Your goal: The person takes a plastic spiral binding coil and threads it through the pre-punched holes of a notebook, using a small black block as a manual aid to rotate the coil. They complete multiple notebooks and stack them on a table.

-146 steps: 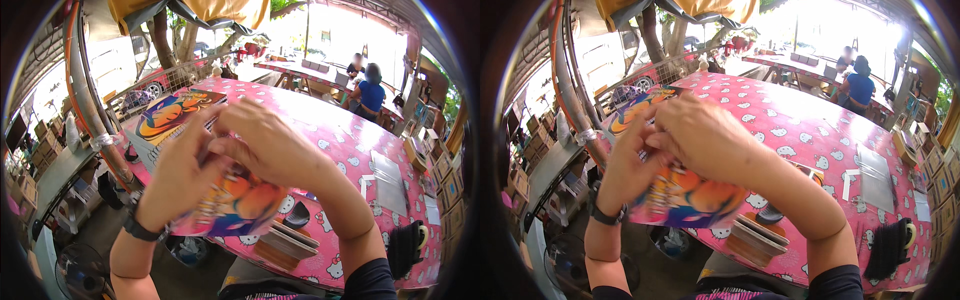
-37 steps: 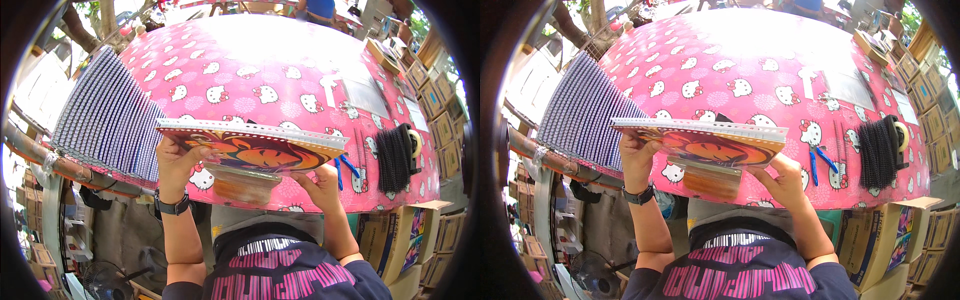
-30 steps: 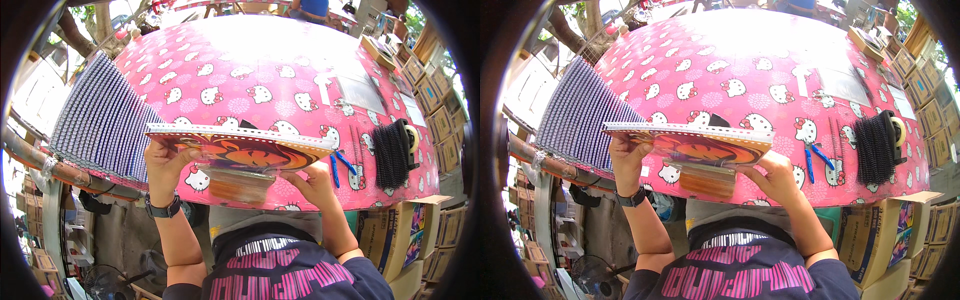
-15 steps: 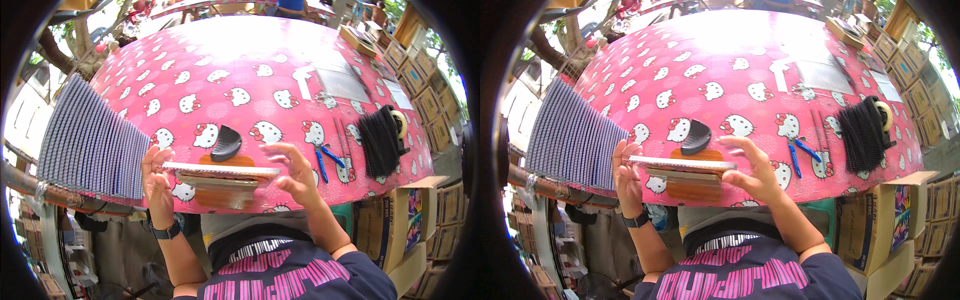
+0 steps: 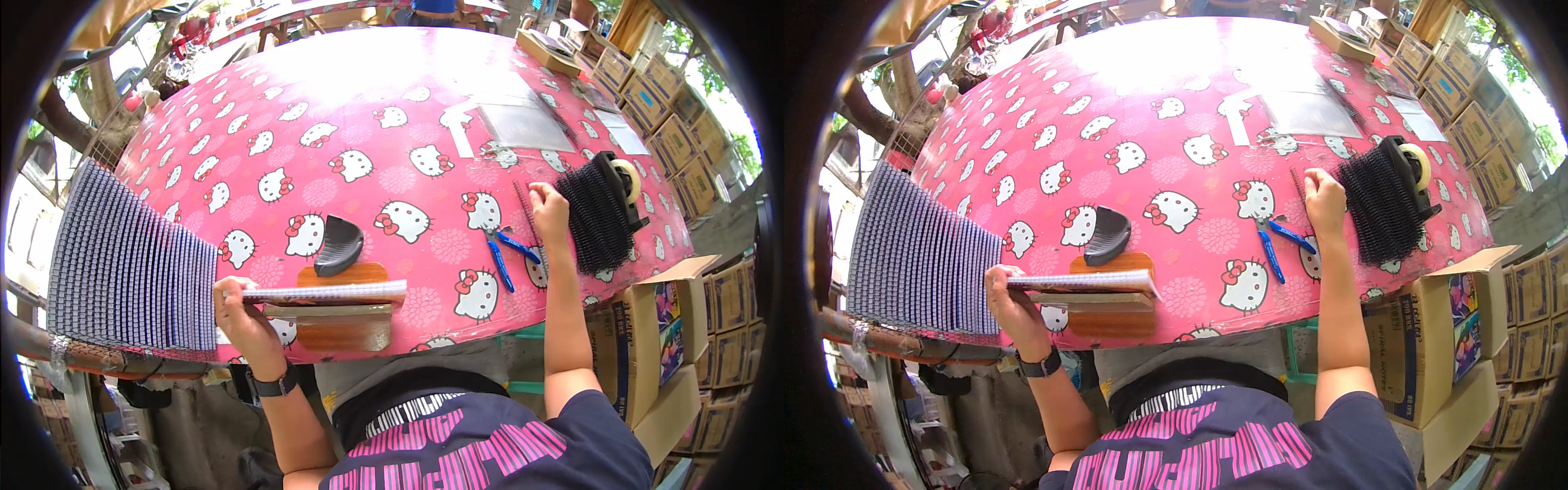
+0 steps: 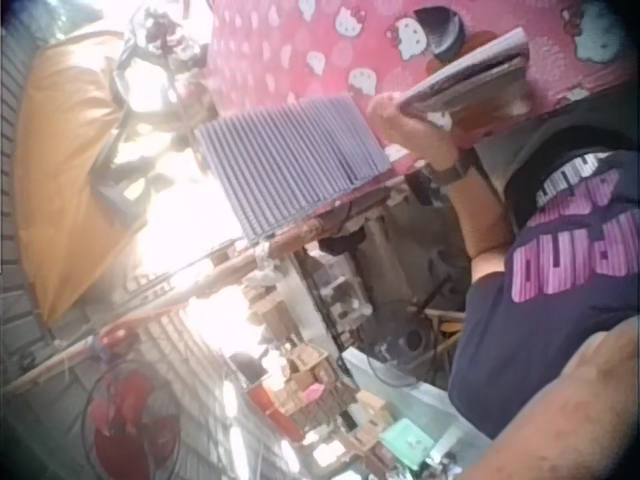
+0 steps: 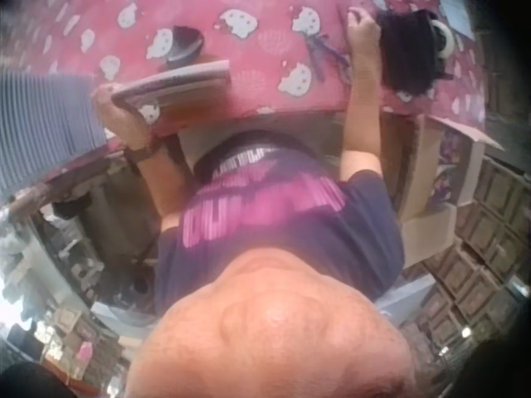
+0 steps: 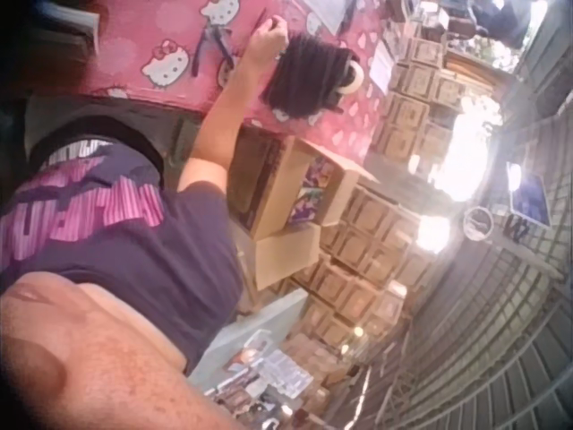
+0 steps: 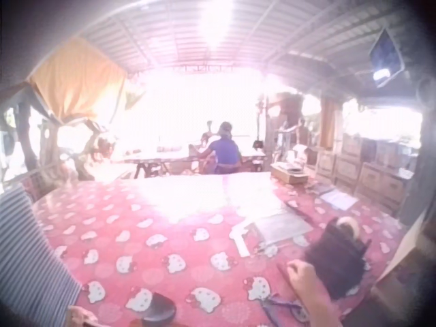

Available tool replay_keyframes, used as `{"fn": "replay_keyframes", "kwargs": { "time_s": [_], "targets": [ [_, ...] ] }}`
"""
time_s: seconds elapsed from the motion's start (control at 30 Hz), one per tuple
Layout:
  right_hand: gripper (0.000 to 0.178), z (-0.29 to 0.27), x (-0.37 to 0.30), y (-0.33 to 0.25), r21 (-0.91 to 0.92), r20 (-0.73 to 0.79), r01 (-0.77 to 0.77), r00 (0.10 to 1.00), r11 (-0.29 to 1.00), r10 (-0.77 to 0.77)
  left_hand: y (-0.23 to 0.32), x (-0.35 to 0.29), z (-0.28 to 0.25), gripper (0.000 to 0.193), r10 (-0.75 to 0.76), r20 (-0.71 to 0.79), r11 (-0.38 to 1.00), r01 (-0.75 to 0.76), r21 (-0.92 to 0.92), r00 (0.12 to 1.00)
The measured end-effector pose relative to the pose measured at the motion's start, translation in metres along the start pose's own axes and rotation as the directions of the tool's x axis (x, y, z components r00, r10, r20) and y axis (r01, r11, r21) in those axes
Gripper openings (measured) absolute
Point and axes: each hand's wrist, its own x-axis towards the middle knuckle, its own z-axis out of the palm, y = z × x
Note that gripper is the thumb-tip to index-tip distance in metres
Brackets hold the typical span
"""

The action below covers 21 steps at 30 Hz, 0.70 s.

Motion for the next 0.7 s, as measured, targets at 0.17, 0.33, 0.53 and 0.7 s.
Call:
{"fn": "replay_keyframes", "kwargs": {
  "time_s": [0.17,0.33,0.53,0.7],
  "targets": [
    [0.032,0.013,0.002,0.008,-0.255,0.334,0.016,0.940,0.967,0.073,0.013,-0.002,0.001,0.032,0.025,0.042,0.972,-0.035,0.230,0.999],
    [0.030,-0.008,0.012,-0.029,0.099,0.225,0.009,0.974,0.995,-0.031,0.027,-0.021,0.027,0.057,0.365,0.108,0.691,-0.347,0.634,0.925],
    [0.030,-0.069,-0.025,-0.175,0.547,0.634,0.035,0.636,0.836,-0.441,0.037,-0.065,0.085,0.062,0.045,0.654,0.357,-0.624,0.695,0.755],
    [0.024,-0.071,-0.048,-0.211,0.634,0.634,-0.106,0.638,0.766,-0.437,0.015,-0.070,0.091,0.034,0.185,0.634,0.276,-0.659,0.700,0.751]
  ]
}}
